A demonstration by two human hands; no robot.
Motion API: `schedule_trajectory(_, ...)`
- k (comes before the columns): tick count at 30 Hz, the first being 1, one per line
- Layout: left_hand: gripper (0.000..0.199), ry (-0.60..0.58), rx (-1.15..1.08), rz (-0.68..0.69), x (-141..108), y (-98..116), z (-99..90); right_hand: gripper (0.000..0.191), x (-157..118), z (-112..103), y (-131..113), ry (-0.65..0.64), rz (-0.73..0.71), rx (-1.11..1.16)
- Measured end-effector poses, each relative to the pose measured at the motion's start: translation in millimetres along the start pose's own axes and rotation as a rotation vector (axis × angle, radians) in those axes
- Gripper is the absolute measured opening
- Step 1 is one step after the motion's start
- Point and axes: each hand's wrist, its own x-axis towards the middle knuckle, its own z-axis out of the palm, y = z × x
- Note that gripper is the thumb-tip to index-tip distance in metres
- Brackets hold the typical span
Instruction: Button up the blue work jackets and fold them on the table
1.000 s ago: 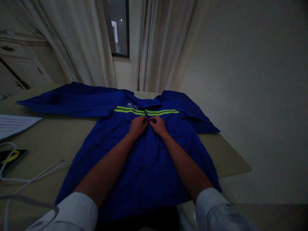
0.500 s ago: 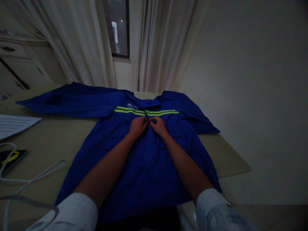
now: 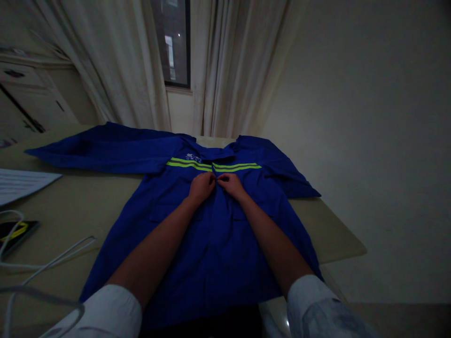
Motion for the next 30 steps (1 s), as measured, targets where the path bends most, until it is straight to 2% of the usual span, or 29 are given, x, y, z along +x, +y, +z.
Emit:
schedule_trajectory(3, 0.02, 0.008, -0.006, 0.008, 1.3, -2.2, 2.4, 0.011, 3.0, 1.3, -0.2, -0.021, 0.035, -0.002)
schedule_trajectory(9, 0.019, 0.019, -0.037, 0.001, 3.2, -5.9, 6.8, 0.011, -1.4, 5.1, 2.1, 0.136, -0.189, -0.165)
schedule_trajectory(19, 0.018, 0.033, -0.05, -0.021, 2.1, -4.7, 5.6, 0.016, -3.8, 0.7, -0.3, 0.081, -0.245, -0.053)
schedule_trajectory(26, 0.016, 0.06, -0.078, 0.031, 4.3, -10.4, 9.8, 0.01, -0.1, 1.5, -0.1, 0.09, -0.157, -0.115)
schedule_trajectory(30, 0.016, 0.078, -0.097, 0.06, 5.7, -13.1, 10.9, 0.01, -1.1, -0.1, -2.7, 0.113, -0.269, -0.234)
